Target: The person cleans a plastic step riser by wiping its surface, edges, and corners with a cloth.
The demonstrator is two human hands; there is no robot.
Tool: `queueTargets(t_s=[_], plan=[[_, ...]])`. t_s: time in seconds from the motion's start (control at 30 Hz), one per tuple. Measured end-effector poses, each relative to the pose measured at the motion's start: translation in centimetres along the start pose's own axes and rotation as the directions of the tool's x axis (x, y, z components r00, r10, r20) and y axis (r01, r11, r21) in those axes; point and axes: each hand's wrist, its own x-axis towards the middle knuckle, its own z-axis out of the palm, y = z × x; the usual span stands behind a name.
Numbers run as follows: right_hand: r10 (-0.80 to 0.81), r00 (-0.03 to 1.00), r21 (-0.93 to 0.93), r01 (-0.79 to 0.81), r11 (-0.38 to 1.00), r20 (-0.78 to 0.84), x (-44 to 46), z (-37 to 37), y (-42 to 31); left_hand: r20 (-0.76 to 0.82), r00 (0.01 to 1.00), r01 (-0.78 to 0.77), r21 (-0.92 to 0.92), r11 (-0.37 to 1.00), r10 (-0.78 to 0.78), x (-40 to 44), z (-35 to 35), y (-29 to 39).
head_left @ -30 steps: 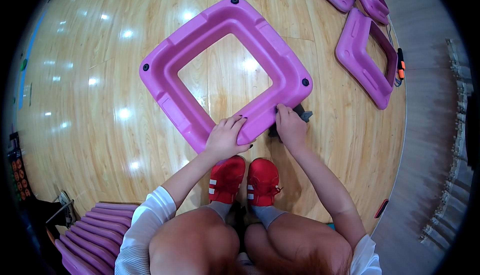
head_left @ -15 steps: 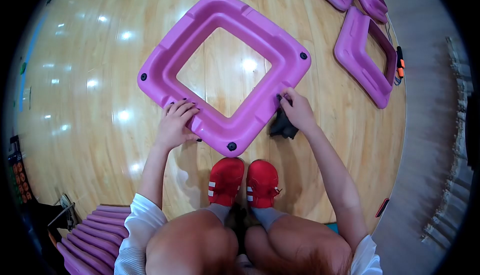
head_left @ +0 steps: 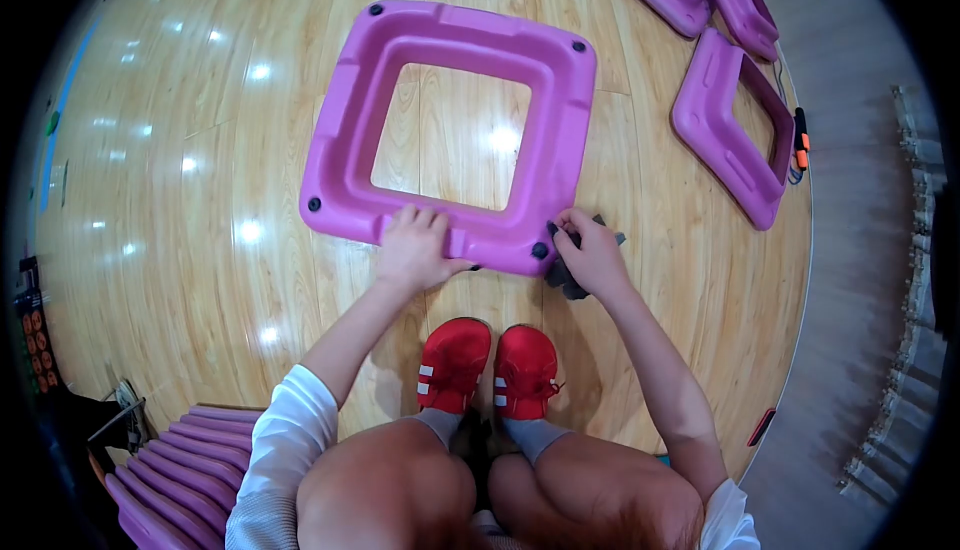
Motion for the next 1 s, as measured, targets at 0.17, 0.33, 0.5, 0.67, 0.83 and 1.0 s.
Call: queueTargets(t_s=[0.17,0.33,0.5,0.67,0.83,1.0], plan=[[-0.043,0.999,-0.051,0.043,0.998,0.004,-0.1,0.8,-0.4,0.259,0.965,0.053,-0.029,0.998,-0.043,2.6,0.5,3.2],[0.011,0.999,-0.063,-0.013,0.998,-0.033,0.1,0.6,0.9,0.312,0.918,-0.194,-0.183,0.964,0.244,0.3,-1.2,-1.4],[0.039,0.996,-0.078,-0.046,0.996,-0.086,0.1,0.9,0.9,0.272,0.954,-0.057,-0.235,0.970,0.123,-2.6,0.5,-2.8],[-0.003,0.987,-0.062,-0.007,0.998,-0.161,-0.4,2.0,0.7,0.153,0.988,0.009,-0.236,0.972,0.028,-2.3,2.7,0.8],[-0.099,0.994,-0.077,0.095,0.993,-0.053,-1.6,4.0,1.3,0.142,0.990,0.024,-0.228,0.973,0.009,-1.0,4.1,4.2],[-0.240,0.967,-0.264,0.254,0.930,0.084,-2.1,6.1,2.1,0.306,0.945,0.011,-0.386,0.922,0.117,-1.0,3.3,2.6]])
